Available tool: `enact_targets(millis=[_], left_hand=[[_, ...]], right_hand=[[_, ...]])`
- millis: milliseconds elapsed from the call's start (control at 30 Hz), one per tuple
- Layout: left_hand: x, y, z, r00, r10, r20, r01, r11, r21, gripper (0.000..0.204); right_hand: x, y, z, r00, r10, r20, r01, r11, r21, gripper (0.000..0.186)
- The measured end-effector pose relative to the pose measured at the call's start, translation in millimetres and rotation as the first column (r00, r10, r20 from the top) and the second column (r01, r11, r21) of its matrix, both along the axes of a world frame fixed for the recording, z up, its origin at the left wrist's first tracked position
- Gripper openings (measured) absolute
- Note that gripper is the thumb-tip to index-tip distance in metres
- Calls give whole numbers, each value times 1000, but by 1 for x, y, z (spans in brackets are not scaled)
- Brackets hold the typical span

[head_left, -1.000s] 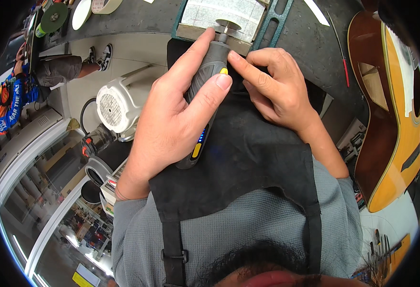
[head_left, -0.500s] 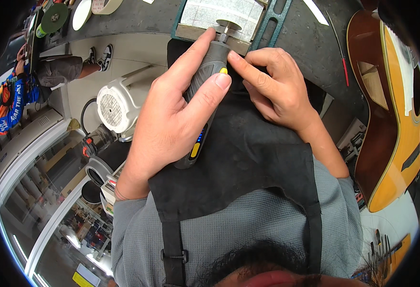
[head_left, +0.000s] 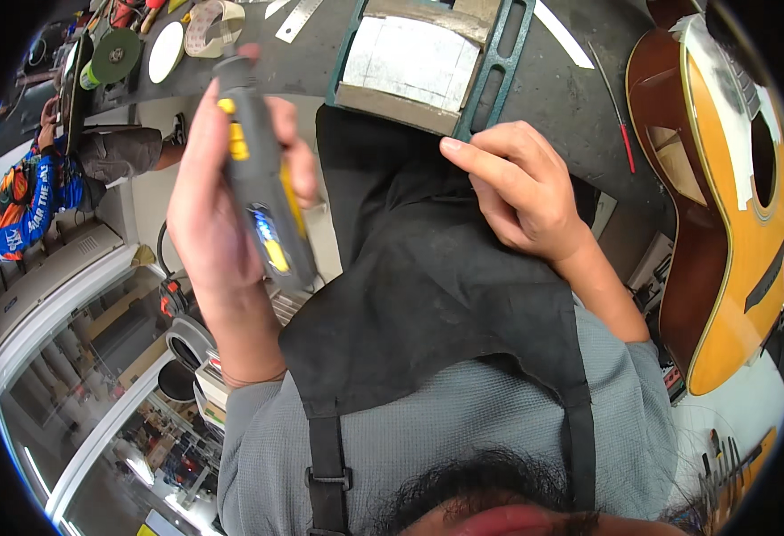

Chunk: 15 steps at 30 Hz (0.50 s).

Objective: The person uses a rotary tool to grind and shape a small rectangular block of wood. They secure the block in a bench vise, operate the rotary tool on its edges, and then remove it to inspect the result. The person also handles a power drill and a guitar is visible on the workbench.

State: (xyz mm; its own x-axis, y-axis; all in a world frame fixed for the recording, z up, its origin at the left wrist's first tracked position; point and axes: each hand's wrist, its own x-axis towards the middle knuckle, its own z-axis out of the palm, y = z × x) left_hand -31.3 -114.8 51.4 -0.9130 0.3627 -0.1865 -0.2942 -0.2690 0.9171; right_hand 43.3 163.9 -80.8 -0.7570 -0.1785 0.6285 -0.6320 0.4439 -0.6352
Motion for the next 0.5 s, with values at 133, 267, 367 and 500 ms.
enact_targets(millis=[133,267,367,500], left_hand=[[-37,-36,-19,994,98,54,-104,989,106,58],[-57,-50,-36,993,121,18,-122,984,128,62],[-66,-46,-38,994,98,49,-103,989,108,62],[-72,-41,-44,998,63,6,-63,989,131,65]], right_hand=[[-1,6,8,997,-72,10,71,997,8,61],[-3,9,13,990,-126,57,125,992,32,57],[-6,10,8,988,-147,48,145,988,51,57],[-7,12,11,986,-136,93,131,989,63,56]])
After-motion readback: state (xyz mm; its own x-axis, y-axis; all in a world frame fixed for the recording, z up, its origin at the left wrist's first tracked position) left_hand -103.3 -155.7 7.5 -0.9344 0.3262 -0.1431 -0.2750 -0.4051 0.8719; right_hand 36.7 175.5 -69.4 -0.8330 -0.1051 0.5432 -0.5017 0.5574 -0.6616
